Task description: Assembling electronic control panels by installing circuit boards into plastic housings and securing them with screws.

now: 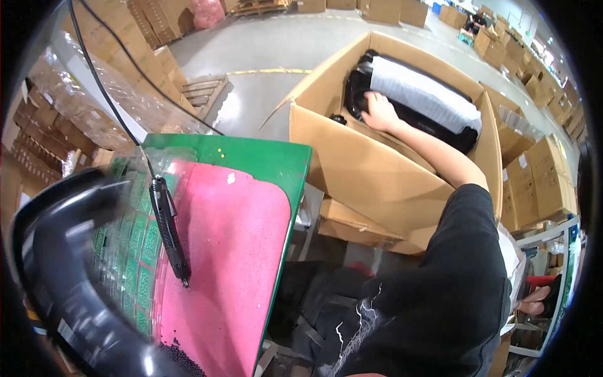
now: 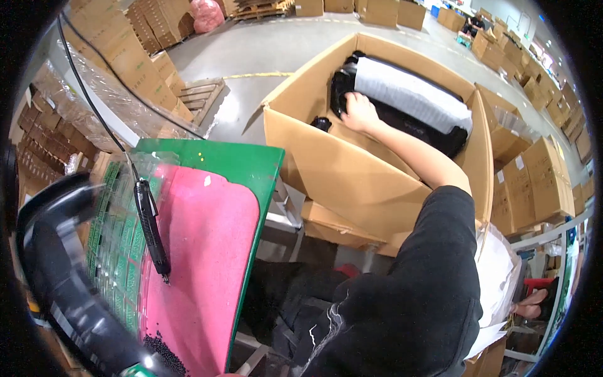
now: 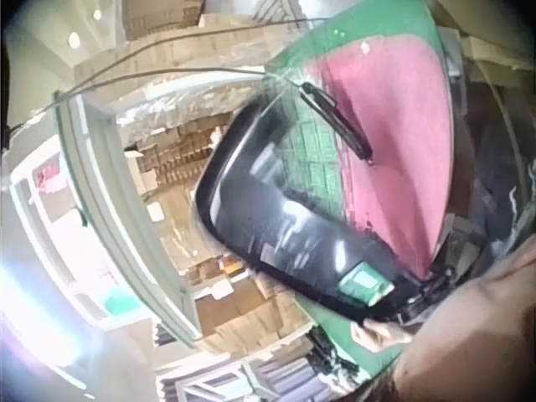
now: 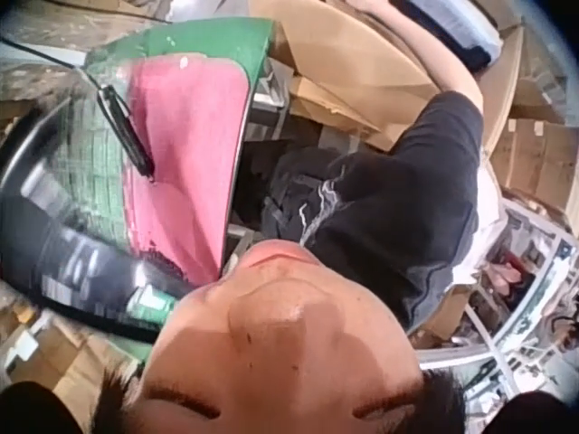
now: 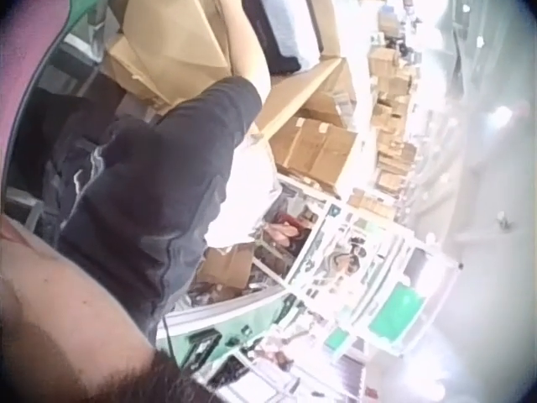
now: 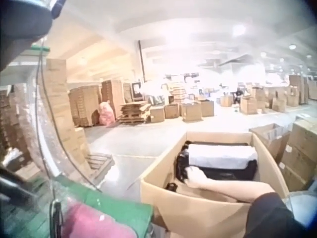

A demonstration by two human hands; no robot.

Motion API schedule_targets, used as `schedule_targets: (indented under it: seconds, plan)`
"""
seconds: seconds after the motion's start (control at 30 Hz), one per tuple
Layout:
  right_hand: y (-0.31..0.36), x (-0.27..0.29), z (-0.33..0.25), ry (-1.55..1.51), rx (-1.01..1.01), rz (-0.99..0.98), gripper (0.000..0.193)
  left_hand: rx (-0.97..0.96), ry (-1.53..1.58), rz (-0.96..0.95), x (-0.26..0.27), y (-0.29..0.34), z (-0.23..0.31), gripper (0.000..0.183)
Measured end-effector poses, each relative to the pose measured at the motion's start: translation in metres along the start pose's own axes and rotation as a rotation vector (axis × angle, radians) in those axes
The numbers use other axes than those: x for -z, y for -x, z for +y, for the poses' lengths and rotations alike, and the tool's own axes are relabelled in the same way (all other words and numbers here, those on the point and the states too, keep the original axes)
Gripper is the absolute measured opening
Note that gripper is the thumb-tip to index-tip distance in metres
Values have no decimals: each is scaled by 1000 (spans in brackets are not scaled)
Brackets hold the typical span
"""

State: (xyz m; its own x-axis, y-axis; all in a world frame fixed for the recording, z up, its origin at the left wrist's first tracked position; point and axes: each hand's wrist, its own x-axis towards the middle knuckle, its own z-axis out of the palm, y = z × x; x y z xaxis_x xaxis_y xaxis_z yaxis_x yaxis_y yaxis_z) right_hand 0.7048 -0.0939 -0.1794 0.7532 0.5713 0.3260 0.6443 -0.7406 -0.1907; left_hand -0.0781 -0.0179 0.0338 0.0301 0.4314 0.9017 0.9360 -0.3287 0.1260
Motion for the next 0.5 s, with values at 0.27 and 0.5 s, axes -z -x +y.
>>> schedule_targets:
  seconds: [0.27, 0.5]
  plan:
    - [47, -74, 7, 50, -204, -646, 61, -60, -152, 162, 56, 61, -102, 21]
    - [50, -34, -9, -164, -242, -848, 62, -77, -261, 326, 84, 76, -185, 20]
